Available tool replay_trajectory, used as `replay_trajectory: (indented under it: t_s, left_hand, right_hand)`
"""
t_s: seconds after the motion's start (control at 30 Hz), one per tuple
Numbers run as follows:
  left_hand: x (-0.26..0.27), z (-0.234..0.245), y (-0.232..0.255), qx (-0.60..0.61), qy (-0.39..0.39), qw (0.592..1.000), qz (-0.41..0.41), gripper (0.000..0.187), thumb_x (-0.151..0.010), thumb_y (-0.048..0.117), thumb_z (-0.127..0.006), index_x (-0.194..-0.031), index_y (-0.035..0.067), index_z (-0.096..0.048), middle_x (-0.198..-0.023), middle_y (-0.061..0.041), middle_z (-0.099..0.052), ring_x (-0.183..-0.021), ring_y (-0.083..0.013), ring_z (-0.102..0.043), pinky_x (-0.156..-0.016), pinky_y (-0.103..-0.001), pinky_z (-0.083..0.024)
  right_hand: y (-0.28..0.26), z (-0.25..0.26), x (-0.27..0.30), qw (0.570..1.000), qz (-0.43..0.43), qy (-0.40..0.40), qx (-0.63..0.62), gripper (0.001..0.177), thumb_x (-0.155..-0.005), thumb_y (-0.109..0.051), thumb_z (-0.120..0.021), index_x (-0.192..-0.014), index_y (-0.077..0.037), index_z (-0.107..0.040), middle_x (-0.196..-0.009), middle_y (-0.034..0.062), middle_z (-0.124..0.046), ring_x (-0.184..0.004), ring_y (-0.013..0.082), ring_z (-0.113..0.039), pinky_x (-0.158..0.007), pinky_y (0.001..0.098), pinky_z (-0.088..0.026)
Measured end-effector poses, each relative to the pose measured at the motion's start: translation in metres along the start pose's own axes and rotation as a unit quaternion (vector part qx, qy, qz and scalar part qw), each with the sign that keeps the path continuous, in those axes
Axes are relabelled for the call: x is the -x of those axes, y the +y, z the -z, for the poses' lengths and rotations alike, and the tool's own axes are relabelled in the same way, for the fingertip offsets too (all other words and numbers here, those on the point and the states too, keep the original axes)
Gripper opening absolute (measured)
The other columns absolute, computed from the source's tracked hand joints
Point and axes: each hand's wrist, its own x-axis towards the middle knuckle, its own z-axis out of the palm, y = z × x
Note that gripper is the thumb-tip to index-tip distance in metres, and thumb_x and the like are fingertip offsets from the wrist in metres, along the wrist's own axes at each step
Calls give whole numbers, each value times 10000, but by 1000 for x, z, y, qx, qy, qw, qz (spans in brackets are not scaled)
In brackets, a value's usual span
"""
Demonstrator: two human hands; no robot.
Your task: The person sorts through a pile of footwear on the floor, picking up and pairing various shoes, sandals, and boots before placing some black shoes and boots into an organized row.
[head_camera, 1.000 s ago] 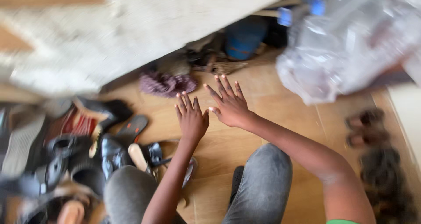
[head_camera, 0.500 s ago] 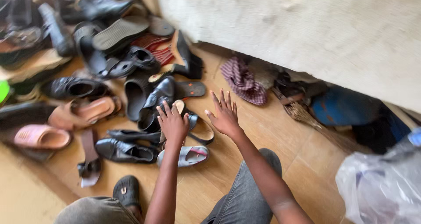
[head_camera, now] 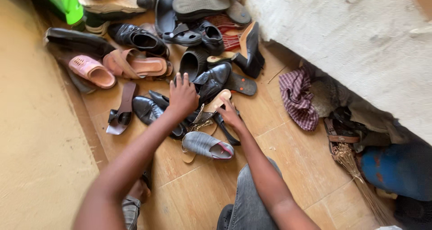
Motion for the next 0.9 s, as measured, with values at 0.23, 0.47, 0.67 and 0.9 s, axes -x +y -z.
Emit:
replay_trajectory:
  t_s: [0.23, 0.47, 0.67, 0.9]
  left_hand:
    - [26, -48, -66, -245, 14, 959, -141, 509, -944, 346, -548, -1338, 40, -648, -1525, -221, -468, -1455, -466, -344, -1079, -660, -347]
    - [38, -101, -98, -279, -64, 941, -182, 488, -992, 345, -514, -1393, 86, -621, -1535, -176, -479, -1447, -449, -370, -1107, -665, -340]
    - [50, -127, -106, -133, -210, 957, -148, 777, -936, 320, -604, -1624, 227, -253, -1683, -51, -205, -1483, -375, -302, -1113, -663, -315]
    - [97, -132, -116, -127, -248, 945, -172, 856, -903, 356, -672, -1618, 160, -243, -1723, -91, -115, -1519, -368, -227, -1136, -646, -294]
  right_hand:
    - [5, -55, -1, 984, 30, 102, 144, 607, -914, -417, -652, -1459, -163, -571, -1574, 228, -427, -1458, 486, -333, -1236, 507, -272]
    - [-70, -107, 9, 974, 8, 37, 222, 700, -925, -455, -678, -1539, -267, -399, -1647, 211, -243, -1497, 492, -195, -1165, 649, -220]
    - [-85, -110, 6, 957, 43, -32, 284, 839, -849, -449, -754, -1570, -345, -338, -1701, 102, -105, -1522, 496, -54, -1165, 676, -180]
    - [-99, -118, -1, 936, 69, 19, 344, 849, -728, -327, -879, -1459, -272, -451, -1691, 102, -156, -1546, 448, -121, -1189, 602, -236]
